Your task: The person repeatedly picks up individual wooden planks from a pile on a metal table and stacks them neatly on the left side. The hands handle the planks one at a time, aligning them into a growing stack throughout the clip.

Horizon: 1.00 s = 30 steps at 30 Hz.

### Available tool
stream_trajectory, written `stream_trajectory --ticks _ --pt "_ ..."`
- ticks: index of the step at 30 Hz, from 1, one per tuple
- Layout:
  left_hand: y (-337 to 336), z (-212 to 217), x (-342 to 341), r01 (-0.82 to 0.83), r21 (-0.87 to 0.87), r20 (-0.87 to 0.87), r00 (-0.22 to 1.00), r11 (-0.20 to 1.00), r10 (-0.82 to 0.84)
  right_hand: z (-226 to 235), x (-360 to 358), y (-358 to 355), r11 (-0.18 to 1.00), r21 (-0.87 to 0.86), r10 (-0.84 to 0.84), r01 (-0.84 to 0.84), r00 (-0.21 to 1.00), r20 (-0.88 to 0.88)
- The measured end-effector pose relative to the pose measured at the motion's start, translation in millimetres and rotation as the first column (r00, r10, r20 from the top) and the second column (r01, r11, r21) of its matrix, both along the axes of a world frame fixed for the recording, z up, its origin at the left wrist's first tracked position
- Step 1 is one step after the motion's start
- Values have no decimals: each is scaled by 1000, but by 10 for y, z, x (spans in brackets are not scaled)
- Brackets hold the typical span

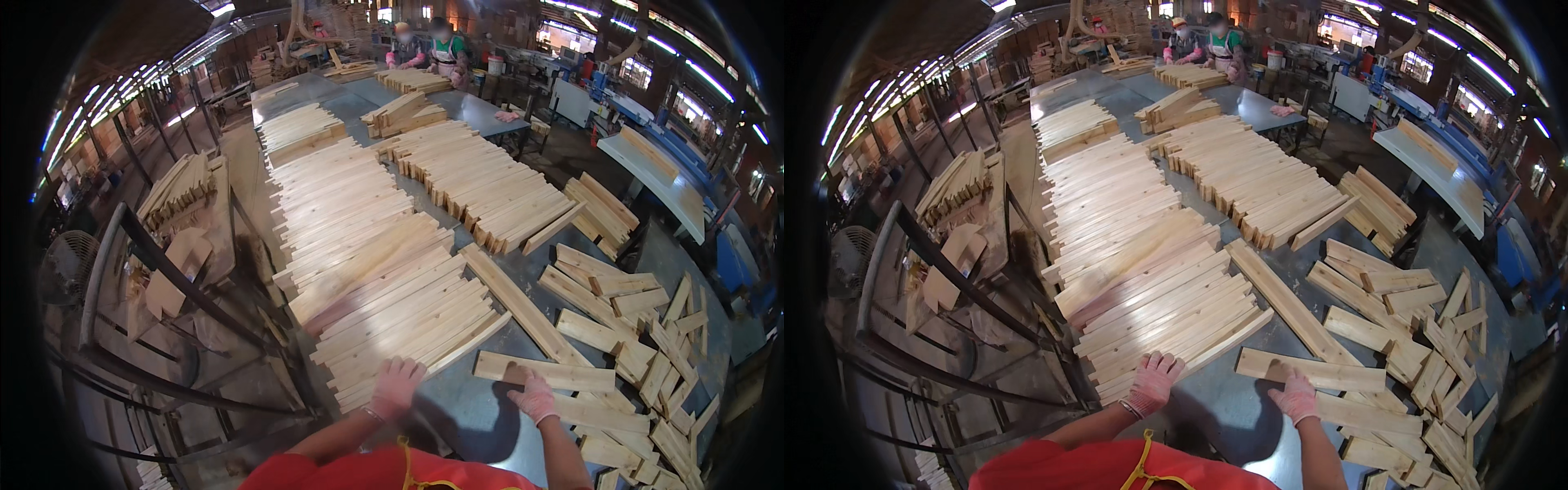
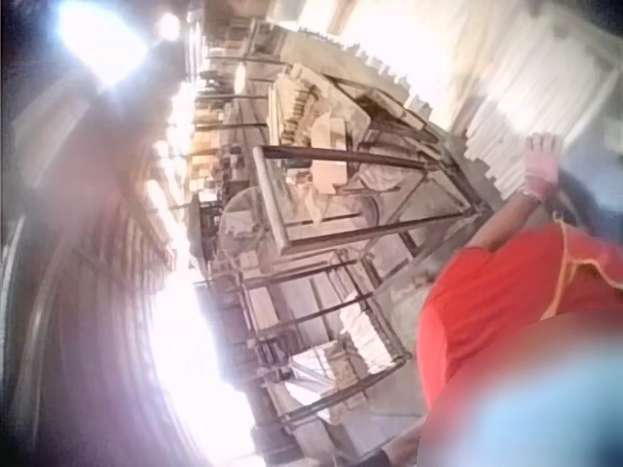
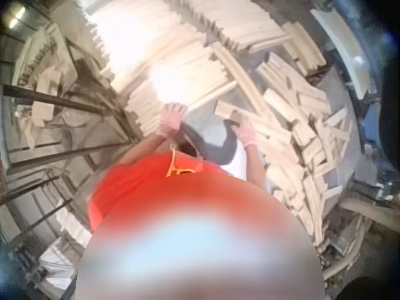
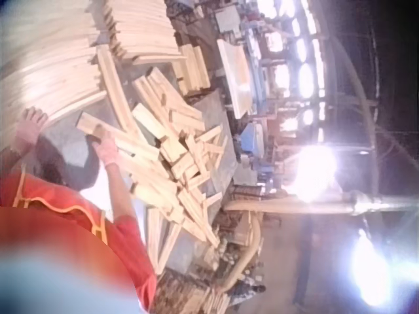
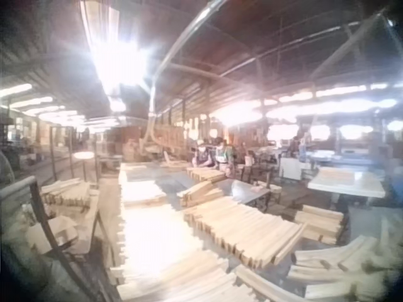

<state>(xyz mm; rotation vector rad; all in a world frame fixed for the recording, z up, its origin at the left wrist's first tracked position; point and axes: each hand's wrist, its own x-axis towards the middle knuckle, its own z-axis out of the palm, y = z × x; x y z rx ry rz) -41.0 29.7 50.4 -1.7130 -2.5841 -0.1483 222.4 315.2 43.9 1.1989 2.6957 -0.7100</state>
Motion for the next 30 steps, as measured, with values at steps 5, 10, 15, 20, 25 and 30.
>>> stream_trajectory --ticks 5,10,15,20,25,30 --pt "57 81 84 -8 -53 -28 1000 999 7 -209 -207 821 959 195 143 -205 946 291" --pt "60 88 120 9 -46 -43 999 999 -11 -81 11 823 893 158 353 -421 874 334" --pt "97 39 80 33 -42 -53 998 999 -35 -80 448 503 851 129 474 -510 849 232" --pt "22 -80 22 30 -40 -39 999 999 -32 1392 315 159 951 -73 303 -301 953 17" --pt "50 -85 -36 17 -109 -10 1000 994 -18 1059 287 354 900 -411 -406 146 626 -666" --pt "-53 63 13 54 0 125 991 999 -54 136 -194 319 525 -828 -842 197 260 -472"
